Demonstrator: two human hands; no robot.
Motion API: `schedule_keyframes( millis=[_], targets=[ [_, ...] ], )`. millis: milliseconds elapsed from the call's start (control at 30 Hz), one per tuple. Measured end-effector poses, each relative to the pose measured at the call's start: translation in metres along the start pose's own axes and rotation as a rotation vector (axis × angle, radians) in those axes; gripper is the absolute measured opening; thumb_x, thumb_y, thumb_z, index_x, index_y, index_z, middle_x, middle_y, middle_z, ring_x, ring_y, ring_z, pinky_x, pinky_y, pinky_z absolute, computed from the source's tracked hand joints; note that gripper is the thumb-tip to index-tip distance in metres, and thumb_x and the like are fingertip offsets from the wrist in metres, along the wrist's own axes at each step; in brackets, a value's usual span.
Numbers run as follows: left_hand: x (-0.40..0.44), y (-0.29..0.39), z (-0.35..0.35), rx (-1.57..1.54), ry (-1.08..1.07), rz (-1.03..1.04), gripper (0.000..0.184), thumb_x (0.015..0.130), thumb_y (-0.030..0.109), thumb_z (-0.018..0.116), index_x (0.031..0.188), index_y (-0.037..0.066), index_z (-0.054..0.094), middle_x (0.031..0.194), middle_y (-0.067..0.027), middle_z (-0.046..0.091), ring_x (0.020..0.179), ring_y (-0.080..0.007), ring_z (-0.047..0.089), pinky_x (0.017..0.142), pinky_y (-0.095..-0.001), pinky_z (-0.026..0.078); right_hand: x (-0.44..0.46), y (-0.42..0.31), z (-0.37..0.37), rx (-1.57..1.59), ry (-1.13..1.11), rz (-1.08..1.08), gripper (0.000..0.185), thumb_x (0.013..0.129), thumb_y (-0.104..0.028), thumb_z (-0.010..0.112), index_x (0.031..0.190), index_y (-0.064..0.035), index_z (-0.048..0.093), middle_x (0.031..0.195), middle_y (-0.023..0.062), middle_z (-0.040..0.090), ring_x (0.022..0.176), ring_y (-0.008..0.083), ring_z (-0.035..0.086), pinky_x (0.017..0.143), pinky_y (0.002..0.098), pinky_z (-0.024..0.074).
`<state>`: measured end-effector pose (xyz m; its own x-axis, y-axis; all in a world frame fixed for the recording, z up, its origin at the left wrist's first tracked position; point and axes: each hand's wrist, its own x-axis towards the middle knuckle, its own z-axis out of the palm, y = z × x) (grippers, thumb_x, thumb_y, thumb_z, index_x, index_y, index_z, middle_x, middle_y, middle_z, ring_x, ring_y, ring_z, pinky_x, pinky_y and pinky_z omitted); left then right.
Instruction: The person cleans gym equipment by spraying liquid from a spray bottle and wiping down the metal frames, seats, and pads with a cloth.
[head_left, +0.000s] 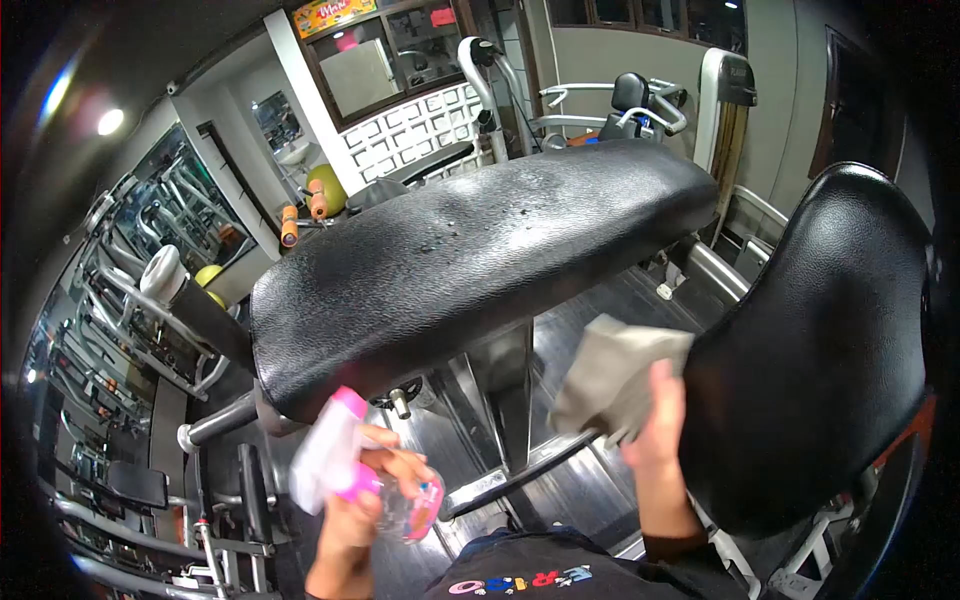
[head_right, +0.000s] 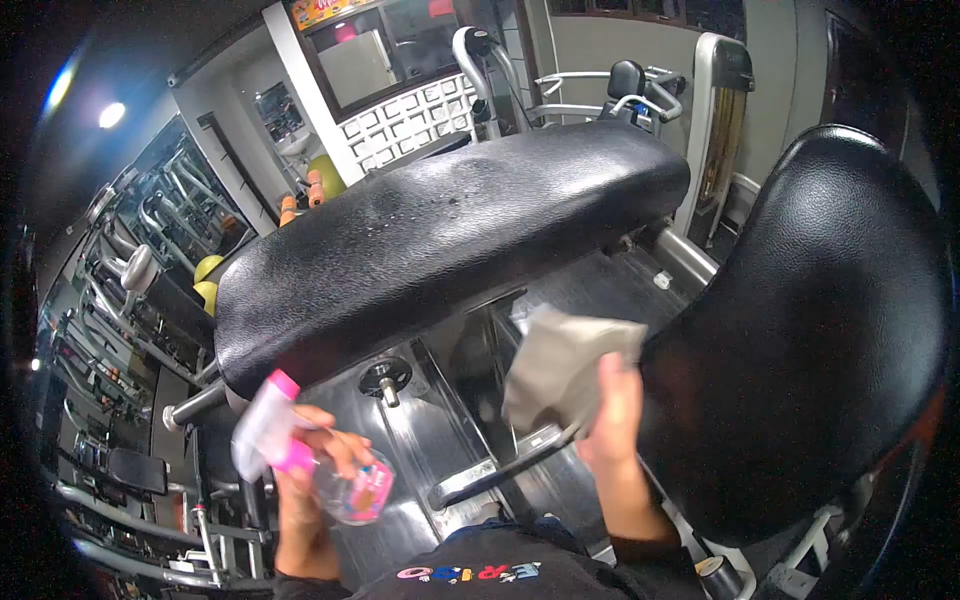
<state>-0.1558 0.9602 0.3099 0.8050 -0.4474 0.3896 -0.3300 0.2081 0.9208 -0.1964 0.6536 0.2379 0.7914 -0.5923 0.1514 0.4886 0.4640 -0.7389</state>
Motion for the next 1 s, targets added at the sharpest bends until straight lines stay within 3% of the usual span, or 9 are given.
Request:
schedule_keyframes(
  millis=[67,167,233,267,333,433,633,833,1000],
  targets=[
    [-0.018,-0.030,-0.008,-0.070,-0.038,-0.063,0.074,0.084,0.048,0.073,0.130,-0.001,0.042,0.079,-0.0065,0.066,0.087,-0.0265,0.068,0.093,-0.0409,0.047,0.002,-0.027,0.027,0.238,0.207,-0.238,0.059,0.101,-0.047,0.041,0.137,-0.0010,0.042,0.134,0.0145,0.051,0.124,0.0288,0.051,0.105,0.0465,0.0394],
    [-0.035,-0.074,-0.026,-0.070,-0.134,-0.124,0.061,0.087,0.031,0.071,0.126,-0.009,0.047,0.083,-0.0073,0.067,0.088,-0.0230,0.066,0.088,-0.0396,0.050,0.030,-0.060,0.069,0.165,-0.005,-0.767,0.058,0.102,-0.045,0.040,0.142,-0.0020,0.038,0.143,0.0135,0.044,0.131,0.0319,0.045,0.110,0.0485,0.0341],
    [-0.037,-0.088,-0.031,-0.125,-0.192,-0.140,0.059,0.086,0.030,0.071,0.123,-0.012,0.049,0.084,-0.0083,0.068,0.087,-0.0219,0.066,0.085,-0.0383,0.051,0.063,-0.083,0.098,-0.819,-0.097,-1.496,0.048,0.102,-0.035,0.043,0.136,-0.0007,0.045,0.146,0.0188,0.043,0.137,0.0368,0.038,0.114,0.0479,0.0266],
    [-0.036,-0.088,-0.033,-0.155,-0.210,-0.176,0.058,0.085,0.029,0.072,0.122,-0.010,0.050,0.082,-0.0078,0.067,0.084,-0.0215,0.067,0.085,-0.0383,0.052,0.072,-0.103,0.111,-1.232,-0.193,-1.566,0.039,0.099,-0.030,0.047,0.124,-0.0030,0.057,0.142,0.0198,0.048,0.138,0.0355,0.038,0.115,0.0495,0.0247],
    [-0.030,-0.091,-0.041,-0.133,-0.331,-0.137,0.054,0.084,0.029,0.072,0.120,-0.007,0.053,0.081,-0.0078,0.068,0.081,-0.0206,0.068,0.086,-0.0377,0.053,0.107,-0.089,0.124,-1.332,-0.349,-1.096,0.034,0.091,-0.012,0.058,0.124,-0.0116,0.061,0.138,0.0157,0.053,0.135,0.0337,0.042,0.113,0.0448,0.0273],
    [-0.020,-0.088,-0.051,-0.149,-0.432,-0.163,0.053,0.084,0.031,0.072,0.119,-0.005,0.055,0.080,-0.0078,0.068,0.081,-0.0204,0.069,0.087,-0.0376,0.053,0.118,-0.095,0.150,-1.551,-0.404,-0.636,0.030,0.090,-0.015,0.060,0.119,-0.0085,0.063,0.123,0.0125,0.062,0.119,0.0303,0.055,0.103,0.0409,0.0412],
    [0.001,-0.110,-0.068,-0.072,-0.618,0.033,0.058,0.082,0.035,0.075,0.116,-0.007,0.054,0.079,-0.0078,0.068,0.080,-0.0216,0.070,0.089,-0.0382,0.053,0.033,-0.050,0.226,-1.380,-0.859,-0.887,0.058,0.072,0.002,0.065,0.126,-0.0178,0.059,0.136,0.0048,0.057,0.133,0.0300,0.045,0.111,0.0488,0.0306],
    [0.007,-0.125,-0.077,-0.113,-0.798,0.052,0.055,0.084,0.035,0.073,0.117,-0.005,0.055,0.080,-0.0071,0.068,0.082,-0.0199,0.070,0.082,-0.0353,0.054,0.054,-0.061,0.210,-1.438,-0.846,-0.977,0.040,0.081,-0.004,0.063,0.121,-0.0110,0.062,0.130,0.0087,0.060,0.123,0.0311,0.055,0.105,0.0442,0.0405],
    [-0.001,-0.110,-0.090,-0.196,-0.780,-0.049,0.054,0.084,0.029,0.074,0.121,-0.004,0.054,0.080,-0.0069,0.068,0.081,-0.0194,0.070,0.082,-0.0351,0.055,0.110,-0.083,0.156,-1.526,-0.325,-0.683,0.030,0.098,-0.024,0.054,0.120,-0.0047,0.061,0.099,0.0225,0.066,0.095,0.0399,0.064,0.084,0.0421,0.0483]
  ],
)
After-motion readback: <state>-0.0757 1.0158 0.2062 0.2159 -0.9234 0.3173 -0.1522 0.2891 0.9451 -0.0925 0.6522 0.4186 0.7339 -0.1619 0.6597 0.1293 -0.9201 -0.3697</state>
